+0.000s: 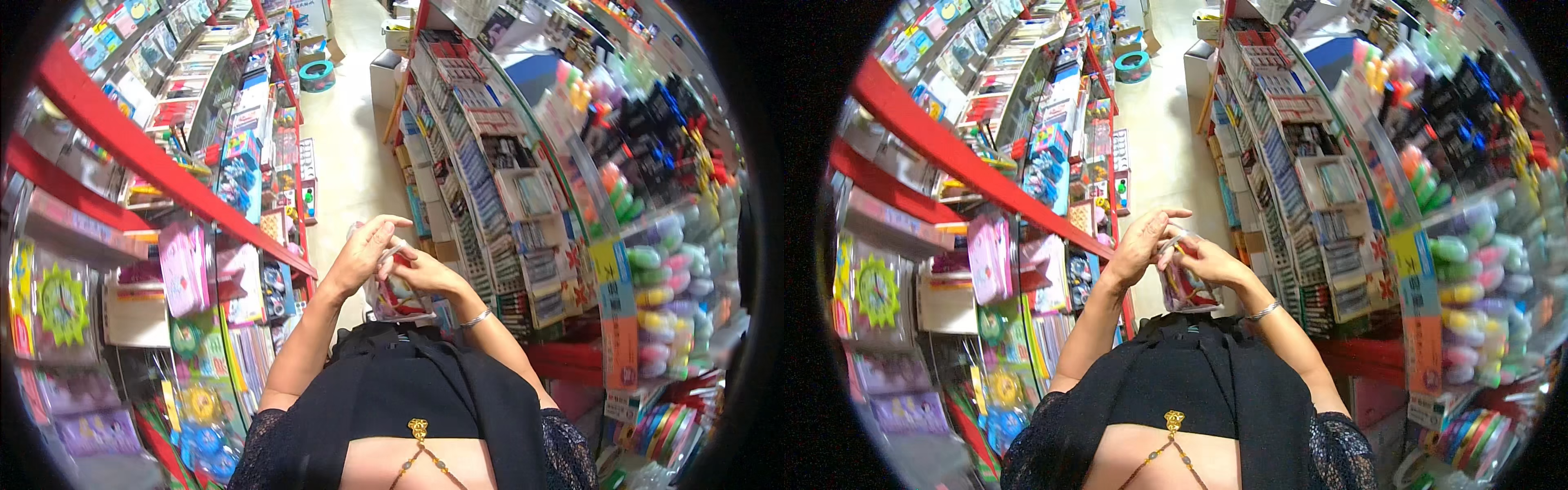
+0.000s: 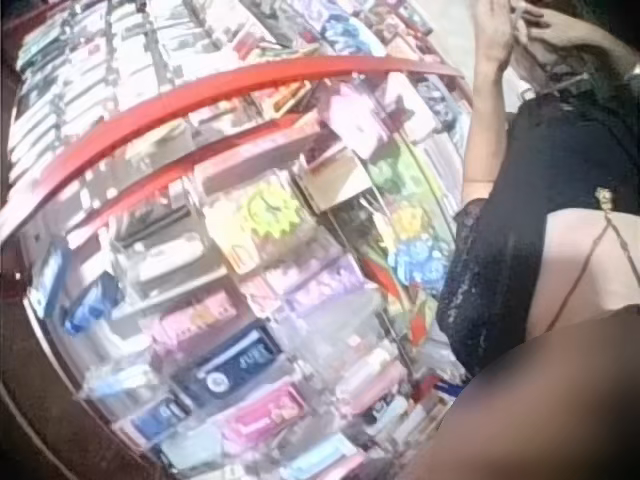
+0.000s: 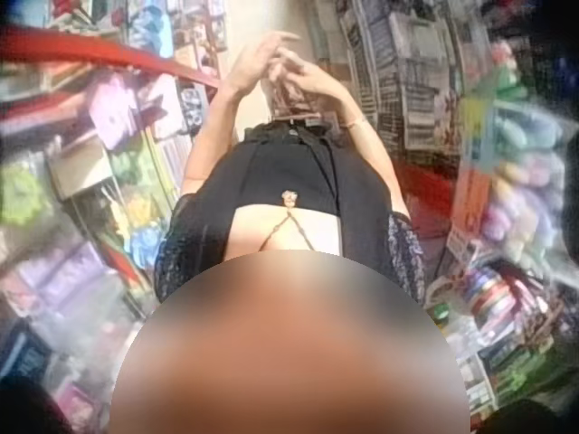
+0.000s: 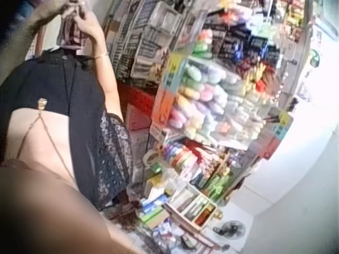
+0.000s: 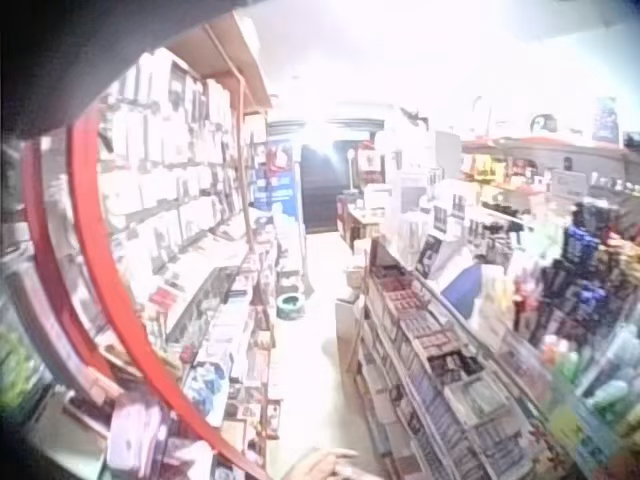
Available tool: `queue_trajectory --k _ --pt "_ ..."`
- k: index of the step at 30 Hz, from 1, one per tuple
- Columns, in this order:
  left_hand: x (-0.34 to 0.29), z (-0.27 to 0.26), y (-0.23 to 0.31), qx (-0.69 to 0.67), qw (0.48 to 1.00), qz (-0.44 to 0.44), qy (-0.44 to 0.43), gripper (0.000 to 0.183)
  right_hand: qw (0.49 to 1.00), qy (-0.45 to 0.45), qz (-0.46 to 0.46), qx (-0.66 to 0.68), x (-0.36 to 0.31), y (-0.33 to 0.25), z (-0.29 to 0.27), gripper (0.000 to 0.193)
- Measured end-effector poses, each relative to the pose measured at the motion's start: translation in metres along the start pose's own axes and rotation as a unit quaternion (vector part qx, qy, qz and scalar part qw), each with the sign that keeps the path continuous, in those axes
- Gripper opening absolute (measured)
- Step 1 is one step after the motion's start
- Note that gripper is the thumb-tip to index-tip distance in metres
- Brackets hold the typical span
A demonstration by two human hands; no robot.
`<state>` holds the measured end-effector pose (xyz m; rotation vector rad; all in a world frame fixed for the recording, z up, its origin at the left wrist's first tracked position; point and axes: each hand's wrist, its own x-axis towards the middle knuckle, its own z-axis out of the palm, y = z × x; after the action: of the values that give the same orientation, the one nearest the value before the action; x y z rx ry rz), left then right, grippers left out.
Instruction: The person unpacks several colorful headbands from a plastic bag and attaches small white tags to each one. They handle purple, pink, yellow, and red headbands one at a time, affixing tags and placing the finished items on a round table in a convenience store.
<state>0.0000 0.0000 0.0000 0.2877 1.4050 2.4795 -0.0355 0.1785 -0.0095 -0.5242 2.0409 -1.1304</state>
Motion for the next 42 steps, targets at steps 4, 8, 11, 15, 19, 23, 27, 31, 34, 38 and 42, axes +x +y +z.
queue_trajectory --k 4,8,11,15,19,23,27,31,34,38,42 --pt "0.033 -0.109 0.099 0.133 0.99 -0.055 0.011 0.043 0.984 0.052 -0.123 0.115 0.168 -0.043 0.047 0.027" --pt "0.087 -0.146 0.104 0.134 0.989 -0.057 -0.016 0.039 0.986 0.035 -0.161 0.034 0.251 -0.02 0.024 0.026" --pt "0.133 -0.168 0.107 0.114 0.993 -0.028 0.004 0.036 0.975 0.073 -0.201 -0.063 0.299 -0.009 0.001 0.02" --pt "0.185 -0.205 0.128 0.175 0.983 -0.039 0.037 0.034 0.96 0.103 -0.259 -0.039 0.379 0.004 -0.02 0.022" --pt "0.231 -0.242 0.154 0.202 0.974 -0.049 0.088 0.035 0.99 0.035 -0.072 -0.117 0.403 -0.045 -0.076 0.042" --pt "0.278 -0.278 0.166 0.202 0.97 -0.031 0.129 0.036 0.996 0.042 -0.018 -0.075 0.447 -0.045 -0.118 0.044" --pt "0.319 -0.325 0.179 0.198 0.966 -0.013 0.164 0.037 0.999 0.033 -0.014 -0.04 0.499 -0.055 -0.145 0.056" --pt "0.367 -0.383 0.197 0.228 0.962 -0.022 0.15 0.038 0.997 0.019 0.015 -0.073 0.567 -0.062 -0.167 0.049" --pt "0.405 -0.442 0.221 0.214 0.96 -0.017 0.181 0.032 0.984 0.096 -0.014 -0.147 0.624 -0.067 -0.191 0.038" --pt "0.459 -0.528 0.262 0.158 0.961 0.022 0.225 0.025 0.972 0.145 -0.045 -0.178 0.685 -0.108 -0.232 0.03" --pt "0.511 -0.588 0.314 0.163 0.962 0.009 0.218 0.026 0.967 0.193 -0.056 -0.155 0.733 -0.154 -0.279 0.027"
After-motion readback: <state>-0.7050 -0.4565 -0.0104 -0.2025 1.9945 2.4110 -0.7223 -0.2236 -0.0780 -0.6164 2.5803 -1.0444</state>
